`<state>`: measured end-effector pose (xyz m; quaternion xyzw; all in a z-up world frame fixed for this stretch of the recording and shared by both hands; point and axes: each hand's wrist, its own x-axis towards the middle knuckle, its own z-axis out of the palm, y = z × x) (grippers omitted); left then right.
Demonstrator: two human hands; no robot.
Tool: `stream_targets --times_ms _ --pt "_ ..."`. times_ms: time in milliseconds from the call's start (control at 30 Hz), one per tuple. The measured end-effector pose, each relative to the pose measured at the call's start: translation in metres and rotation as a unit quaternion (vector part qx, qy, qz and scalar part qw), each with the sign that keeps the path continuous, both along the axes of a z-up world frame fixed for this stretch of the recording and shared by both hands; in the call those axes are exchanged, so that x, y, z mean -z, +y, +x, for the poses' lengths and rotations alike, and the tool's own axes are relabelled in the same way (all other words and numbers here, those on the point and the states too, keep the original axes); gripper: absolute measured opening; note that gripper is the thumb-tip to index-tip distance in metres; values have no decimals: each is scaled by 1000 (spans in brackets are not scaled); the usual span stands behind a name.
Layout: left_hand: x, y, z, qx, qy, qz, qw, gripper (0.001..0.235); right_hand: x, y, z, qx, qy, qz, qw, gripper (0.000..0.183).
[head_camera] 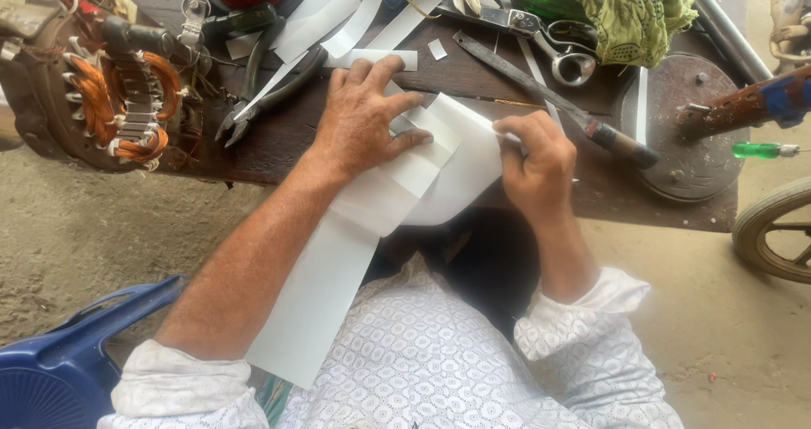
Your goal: The person folds a sheet of white insulation paper on a wooden workbench, then uses a knife to cut it into smaller rectangular pieces. The person repeats the folding and cutting process on another sheet of paper.
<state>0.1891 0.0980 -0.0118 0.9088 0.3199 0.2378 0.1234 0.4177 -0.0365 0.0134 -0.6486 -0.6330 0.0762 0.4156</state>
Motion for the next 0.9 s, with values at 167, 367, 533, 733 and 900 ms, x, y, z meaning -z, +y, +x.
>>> stream_targets --times_ms 167,367,533,733,900 --pt "9 15 2 35 -12 2 999 43 -16 -3 -14 -111 -101 -22 988 18" --pt "7 16 3 18 -38 18 999 52 -25 9 -22 -120 -102 -70 985 27" --pt "-12 2 11 -180 114 -82 974 103 -27 18 -19 -82 -16 -161 983 32" --pt "-18 -12 15 -214 80 -133 964 95 -21 12 -33 -92 -22 -76 993 22" --pt "-16 -8 12 -193 44 -113 974 86 -19 10 -39 -80 -114 -112 984 24"
